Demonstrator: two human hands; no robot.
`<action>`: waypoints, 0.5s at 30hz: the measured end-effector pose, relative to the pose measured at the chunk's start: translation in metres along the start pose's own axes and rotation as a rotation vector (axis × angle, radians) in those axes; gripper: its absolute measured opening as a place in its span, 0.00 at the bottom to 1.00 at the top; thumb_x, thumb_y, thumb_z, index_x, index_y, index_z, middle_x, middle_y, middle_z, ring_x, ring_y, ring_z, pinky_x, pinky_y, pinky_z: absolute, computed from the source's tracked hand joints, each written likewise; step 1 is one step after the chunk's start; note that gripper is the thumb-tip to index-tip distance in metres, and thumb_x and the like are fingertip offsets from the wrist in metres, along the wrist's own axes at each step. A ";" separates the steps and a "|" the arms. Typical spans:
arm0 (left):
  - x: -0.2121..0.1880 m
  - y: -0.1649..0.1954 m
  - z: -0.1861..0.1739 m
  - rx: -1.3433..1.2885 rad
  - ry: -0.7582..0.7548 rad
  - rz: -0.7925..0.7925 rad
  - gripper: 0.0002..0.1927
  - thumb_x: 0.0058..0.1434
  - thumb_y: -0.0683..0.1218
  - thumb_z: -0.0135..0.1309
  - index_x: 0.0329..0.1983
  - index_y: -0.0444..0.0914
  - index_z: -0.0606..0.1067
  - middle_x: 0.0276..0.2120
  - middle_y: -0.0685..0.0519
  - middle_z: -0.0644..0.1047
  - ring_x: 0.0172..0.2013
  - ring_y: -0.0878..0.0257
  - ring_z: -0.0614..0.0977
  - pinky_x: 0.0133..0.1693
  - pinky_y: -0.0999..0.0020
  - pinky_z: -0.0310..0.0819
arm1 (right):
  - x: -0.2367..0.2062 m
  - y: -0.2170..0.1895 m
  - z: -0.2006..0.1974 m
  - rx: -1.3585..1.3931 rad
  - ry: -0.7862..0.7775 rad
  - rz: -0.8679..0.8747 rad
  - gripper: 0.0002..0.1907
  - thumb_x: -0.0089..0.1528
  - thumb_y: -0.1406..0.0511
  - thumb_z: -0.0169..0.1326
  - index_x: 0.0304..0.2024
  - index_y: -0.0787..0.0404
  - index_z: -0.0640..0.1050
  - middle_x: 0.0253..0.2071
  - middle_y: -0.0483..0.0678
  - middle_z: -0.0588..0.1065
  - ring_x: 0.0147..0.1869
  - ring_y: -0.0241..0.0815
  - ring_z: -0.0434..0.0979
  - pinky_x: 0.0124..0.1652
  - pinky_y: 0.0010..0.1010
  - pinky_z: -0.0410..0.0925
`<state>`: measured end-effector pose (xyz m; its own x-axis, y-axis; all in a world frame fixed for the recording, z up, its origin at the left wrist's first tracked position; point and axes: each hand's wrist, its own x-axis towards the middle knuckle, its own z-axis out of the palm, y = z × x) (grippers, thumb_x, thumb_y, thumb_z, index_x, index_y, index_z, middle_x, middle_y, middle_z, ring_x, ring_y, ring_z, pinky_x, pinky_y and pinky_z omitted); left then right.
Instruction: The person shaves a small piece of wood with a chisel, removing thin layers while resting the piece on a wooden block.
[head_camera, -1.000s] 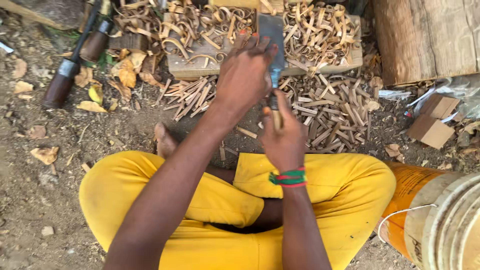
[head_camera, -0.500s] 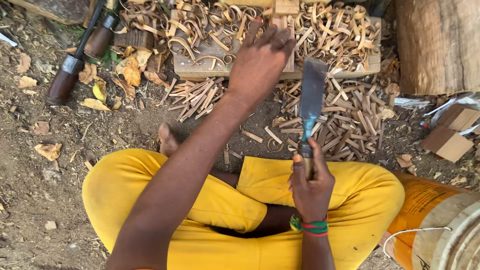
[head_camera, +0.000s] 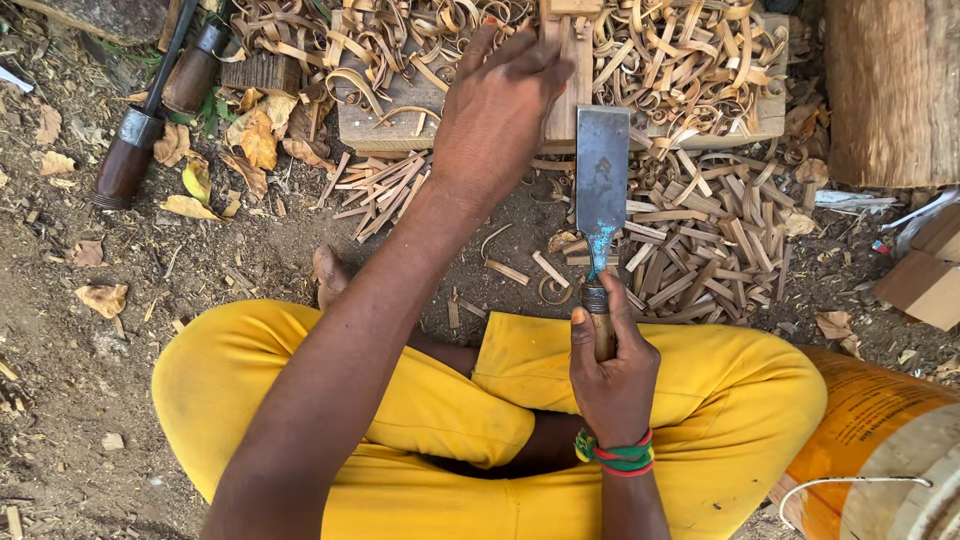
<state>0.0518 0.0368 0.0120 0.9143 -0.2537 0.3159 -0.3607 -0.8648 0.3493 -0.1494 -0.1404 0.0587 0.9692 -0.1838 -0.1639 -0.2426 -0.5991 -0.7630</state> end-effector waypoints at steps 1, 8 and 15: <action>0.000 0.000 0.001 0.026 0.043 0.021 0.21 0.59 0.36 0.55 0.56 0.43 0.79 0.56 0.52 0.80 0.61 0.57 0.77 0.69 0.49 0.54 | 0.000 0.000 0.000 -0.010 -0.001 -0.038 0.25 0.67 0.66 0.58 0.66 0.65 0.73 0.27 0.44 0.67 0.29 0.27 0.59 0.28 0.23 0.60; -0.005 -0.003 0.010 0.103 -0.021 0.049 0.25 0.60 0.36 0.57 0.61 0.46 0.77 0.61 0.53 0.76 0.63 0.58 0.74 0.71 0.46 0.47 | -0.001 -0.002 0.001 0.011 -0.011 -0.176 0.25 0.68 0.66 0.57 0.67 0.67 0.70 0.38 0.49 0.78 0.36 0.26 0.70 0.35 0.23 0.69; -0.002 -0.013 0.010 -0.055 0.021 0.035 0.14 0.66 0.40 0.59 0.54 0.43 0.81 0.54 0.50 0.81 0.57 0.59 0.80 0.72 0.51 0.53 | 0.000 -0.004 -0.002 0.000 -0.060 -0.033 0.27 0.67 0.65 0.57 0.68 0.65 0.70 0.26 0.44 0.70 0.28 0.26 0.61 0.27 0.23 0.62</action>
<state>0.0571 0.0442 -0.0021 0.8972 -0.2736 0.3466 -0.4022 -0.8303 0.3857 -0.1485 -0.1394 0.0630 0.9774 -0.1174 -0.1758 -0.2108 -0.6043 -0.7684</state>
